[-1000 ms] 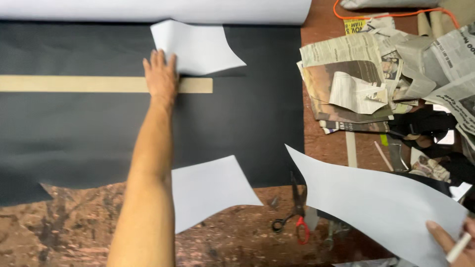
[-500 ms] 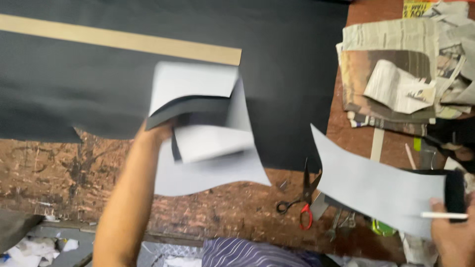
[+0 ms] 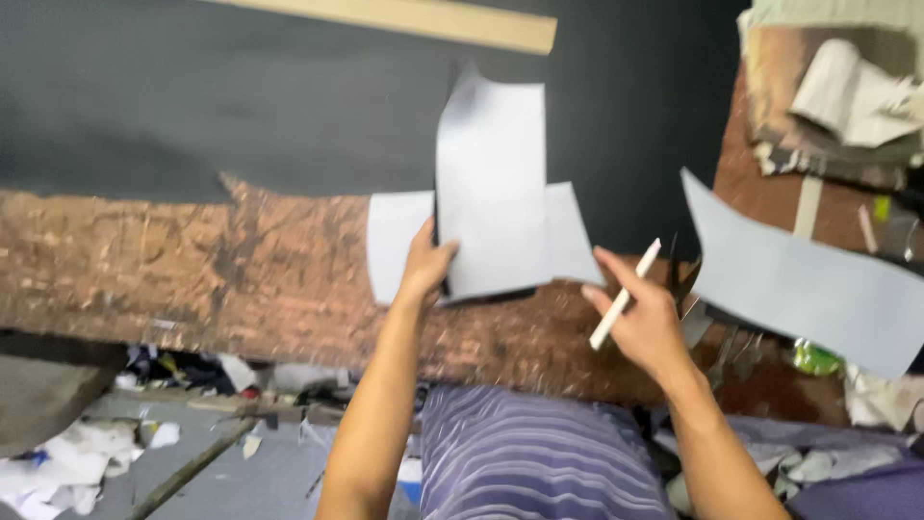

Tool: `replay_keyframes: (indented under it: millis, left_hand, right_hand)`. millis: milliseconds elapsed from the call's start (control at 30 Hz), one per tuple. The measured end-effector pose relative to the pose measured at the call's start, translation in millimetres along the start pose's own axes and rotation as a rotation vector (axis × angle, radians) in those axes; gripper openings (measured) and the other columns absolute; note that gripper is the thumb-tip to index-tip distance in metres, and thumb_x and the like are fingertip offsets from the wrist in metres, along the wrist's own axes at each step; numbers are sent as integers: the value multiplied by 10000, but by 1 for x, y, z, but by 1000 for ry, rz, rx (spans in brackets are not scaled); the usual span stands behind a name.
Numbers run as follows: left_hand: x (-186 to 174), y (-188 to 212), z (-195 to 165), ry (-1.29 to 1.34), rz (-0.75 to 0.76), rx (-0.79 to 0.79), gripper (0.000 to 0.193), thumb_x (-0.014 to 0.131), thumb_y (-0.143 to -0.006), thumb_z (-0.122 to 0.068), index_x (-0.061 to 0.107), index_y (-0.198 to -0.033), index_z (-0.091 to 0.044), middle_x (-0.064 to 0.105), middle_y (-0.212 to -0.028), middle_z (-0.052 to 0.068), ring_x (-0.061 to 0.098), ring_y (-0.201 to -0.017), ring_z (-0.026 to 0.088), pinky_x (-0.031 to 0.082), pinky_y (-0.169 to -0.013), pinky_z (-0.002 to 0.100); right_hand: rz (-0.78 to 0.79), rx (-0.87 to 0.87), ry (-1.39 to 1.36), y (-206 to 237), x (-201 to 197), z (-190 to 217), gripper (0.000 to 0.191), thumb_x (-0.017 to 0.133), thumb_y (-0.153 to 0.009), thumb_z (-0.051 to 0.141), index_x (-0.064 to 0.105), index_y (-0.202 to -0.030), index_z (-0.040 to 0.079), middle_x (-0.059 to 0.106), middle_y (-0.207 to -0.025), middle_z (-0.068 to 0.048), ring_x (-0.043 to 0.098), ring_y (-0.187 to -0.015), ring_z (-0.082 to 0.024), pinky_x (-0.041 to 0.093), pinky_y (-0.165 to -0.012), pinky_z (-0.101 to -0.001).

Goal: The person places a white paper template on a large sheet of black material and uses shears to cut the material along the template's edge. After cutting, the person writes on the cut piece with a white marker and sets it aside.

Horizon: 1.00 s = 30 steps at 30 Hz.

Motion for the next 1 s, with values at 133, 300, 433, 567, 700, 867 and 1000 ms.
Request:
replay_keyframes:
  millis: [133,300,433,567,700,867,1000]
  left_hand:
    - [37,11,-60,-313,11,458,628,586,-894,29,426,-1501,27,502,-1511,266,458,-1428,383,339,-1181,420]
    - [81,63,-167,-250,467,702,822,564,-805,61,372,-1589,-99,560,-1542,205,619,-1144,317,508,-1005,341]
    - [37,87,-240,-296,678,900,810,612,-847,47,414,-1616,-116,631,-1505,178,687,-1210,181,572,-1067,288]
    - [8,82,-264,-598,651,922,820,631,-772,36,433,-1550,-132,690,-1356,160,729,-1092,246,581,-982,337]
    - [37,92,-276,-1071,394,1396,825,668,-767,36,454,-1545,-139,734,-1092,147,716,-954,348,554,-796,446]
    - [64,114,-267,-1353,186,1623,715,685,-881,-115,412,-1527,21,675,-1209,173,667,-632,307,518,-580,446]
    - [21,139,-192,-1495,66,1577,712,617,-915,-26,366,-1580,10,547,-1480,184,651,-767,263,538,-765,409]
  right_hand:
    - [-175,-242,-134,-1,13,36,482,733,-914,67,623,-1382,56,683,-1346,-137,656,-1235,-224,530,-1036,-342]
    - [-362,-181,-149,14,-24,18,399,698,-997,22,633,-1390,0,700,-1297,-147,676,-1198,-200,555,-1056,-320]
    - [-423,-181,-201,39,-42,-4,389,700,-1042,19,600,-1411,-57,703,-1281,-176,678,-1186,-200,550,-1022,-295]
    - [-455,-157,-209,61,-31,-27,377,689,-1032,-7,596,-1389,-84,701,-1274,-186,681,-1184,-199,555,-998,-288]
    - [-452,-52,-339,73,-16,-47,388,685,-999,1,600,-1370,-68,711,-1249,-161,685,-1115,-178,555,-894,-271]
    - [-481,-59,-273,78,-11,-49,388,678,-990,12,612,-1367,-53,715,-1245,-152,682,-1113,-169,546,-933,-263]
    - [-507,-17,-209,89,-6,-58,393,663,-980,15,617,-1368,-25,722,-1234,-138,688,-1112,-163,543,-943,-271]
Point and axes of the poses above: each hand's wrist, its own y-axis away from the middle knuckle, its own x-axis out of the palm, z = x × y, the point moved 5 cm from there along -y, towards the middle knuckle
